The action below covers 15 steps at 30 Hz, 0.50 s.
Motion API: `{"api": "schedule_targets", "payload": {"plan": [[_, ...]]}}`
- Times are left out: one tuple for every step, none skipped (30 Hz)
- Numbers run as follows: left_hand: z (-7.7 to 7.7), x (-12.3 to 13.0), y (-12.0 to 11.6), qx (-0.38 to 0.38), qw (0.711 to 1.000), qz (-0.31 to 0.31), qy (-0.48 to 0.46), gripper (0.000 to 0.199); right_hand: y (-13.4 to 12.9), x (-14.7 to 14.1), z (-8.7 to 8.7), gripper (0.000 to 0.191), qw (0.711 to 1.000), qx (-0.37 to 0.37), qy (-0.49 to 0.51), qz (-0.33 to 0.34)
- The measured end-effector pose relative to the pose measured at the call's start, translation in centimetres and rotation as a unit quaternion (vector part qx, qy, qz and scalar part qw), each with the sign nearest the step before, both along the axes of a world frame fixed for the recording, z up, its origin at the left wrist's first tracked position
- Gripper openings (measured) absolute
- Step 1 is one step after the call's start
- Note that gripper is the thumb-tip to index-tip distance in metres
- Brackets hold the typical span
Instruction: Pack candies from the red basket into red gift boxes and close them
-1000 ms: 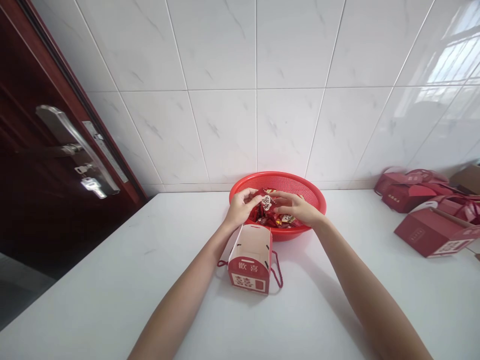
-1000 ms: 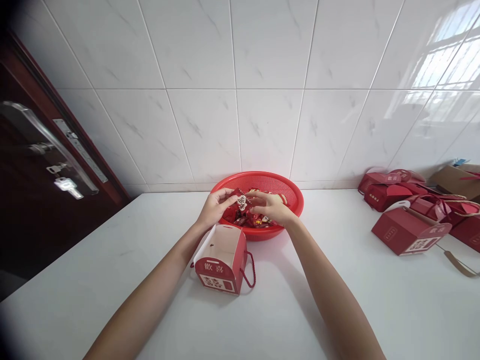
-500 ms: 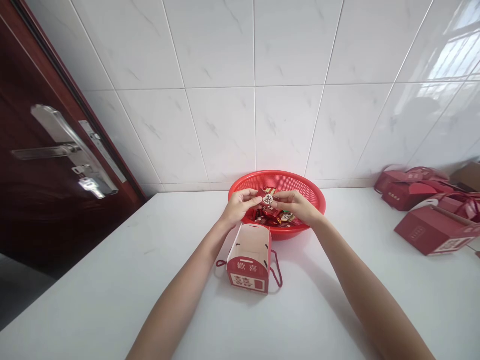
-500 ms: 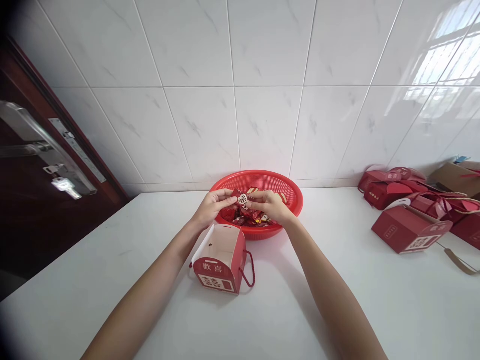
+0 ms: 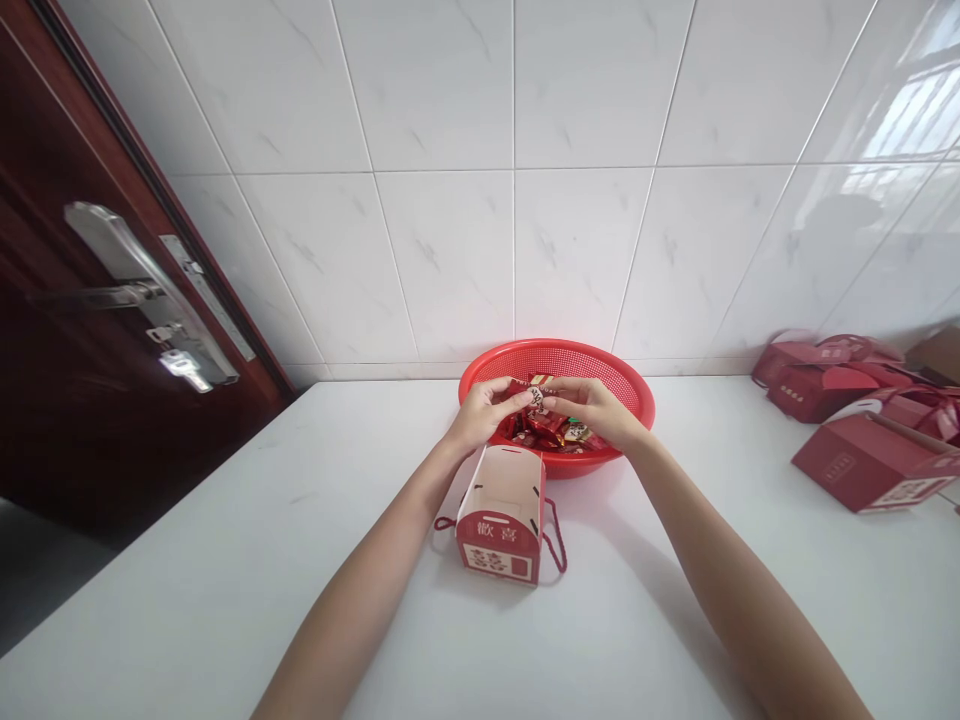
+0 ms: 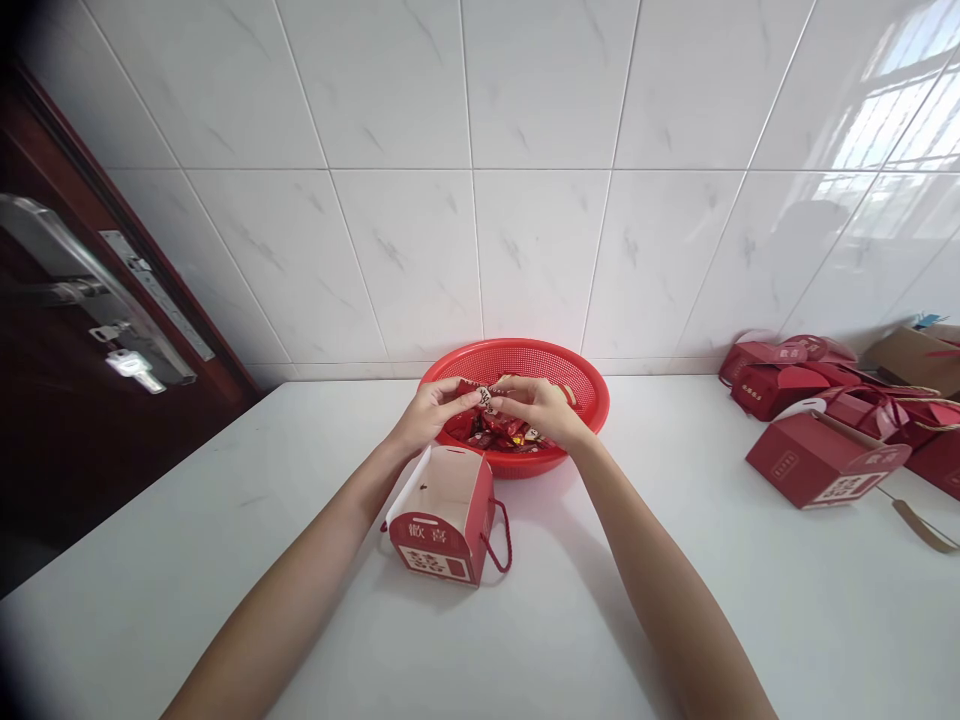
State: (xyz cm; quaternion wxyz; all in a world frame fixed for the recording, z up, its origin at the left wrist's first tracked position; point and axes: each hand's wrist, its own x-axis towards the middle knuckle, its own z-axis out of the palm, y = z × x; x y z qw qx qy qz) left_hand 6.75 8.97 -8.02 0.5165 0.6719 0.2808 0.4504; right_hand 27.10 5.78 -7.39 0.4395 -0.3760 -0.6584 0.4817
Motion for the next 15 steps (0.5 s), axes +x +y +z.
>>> {"api": "schedule_targets", "payload": {"plan": [[-0.07, 0.02, 0.09, 0.003, 1.0, 0.006, -0.005, 0.047, -0.05, -0.06, 0.08, 0.045, 1.0, 0.001, 0.003, -0.007], [-0.16, 0.04, 0.19, 0.007, 1.0, 0.014, -0.01, 0.047, -0.08, -0.12, 0.13, 0.048, 1.0, -0.004, 0.003, -0.014], [-0.26, 0.06, 0.29, 0.009, 1.0, 0.021, -0.013, 0.047, -0.09, -0.16, 0.16, 0.052, 1.0, -0.014, 0.003, -0.022], [-0.36, 0.07, 0.39, 0.011, 0.999, 0.027, -0.015, 0.047, -0.09, -0.19, 0.17, 0.056, 0.999, -0.03, 0.0, -0.027], [-0.45, 0.06, 0.48, 0.012, 0.999, 0.032, -0.015, 0.047, -0.07, -0.2, 0.17, 0.059, 0.999, -0.046, -0.003, -0.029], [-0.53, 0.03, 0.55, 0.012, 0.999, 0.034, -0.013, 0.046, -0.06, -0.19, 0.15, 0.06, 0.998, -0.06, -0.008, -0.027], [-0.58, -0.03, 0.6, 0.012, 0.999, 0.035, -0.012, 0.044, -0.04, -0.16, 0.12, 0.06, 0.997, -0.068, -0.013, -0.022], [-0.61, -0.11, 0.63, 0.012, 0.999, 0.034, -0.011, 0.042, -0.01, -0.11, 0.08, 0.059, 0.997, -0.068, -0.018, -0.014], [-0.61, -0.22, 0.65, 0.012, 0.999, 0.033, -0.012, 0.039, 0.04, -0.03, 0.02, 0.056, 0.998, -0.06, -0.023, -0.006], [-0.58, -0.34, 0.66, 0.012, 0.999, 0.032, -0.013, 0.035, 0.09, 0.06, -0.04, 0.053, 0.999, -0.048, -0.024, 0.0], [-0.53, -0.48, 0.66, 0.014, 0.999, 0.03, -0.013, 0.031, 0.17, 0.15, -0.12, 0.049, 0.999, -0.035, -0.021, 0.003], [-0.46, -0.61, 0.66, 0.015, 0.999, 0.029, -0.013, 0.028, 0.25, 0.25, -0.21, 0.047, 1.0, -0.023, -0.015, 0.005], [-0.4, -0.74, 0.67, 0.014, 0.999, 0.026, -0.012, 0.026, 0.34, 0.34, -0.3, 0.046, 1.0, -0.014, -0.008, 0.003], [-0.34, -0.85, 0.69, 0.012, 1.0, 0.022, -0.01, 0.026, 0.43, 0.41, -0.38, 0.045, 1.0, -0.008, -0.001, -0.003], [-0.3, -0.93, 0.72, 0.009, 1.0, 0.019, -0.007, 0.027, 0.5, 0.46, -0.44, 0.043, 1.0, -0.003, 0.006, -0.011]]}}
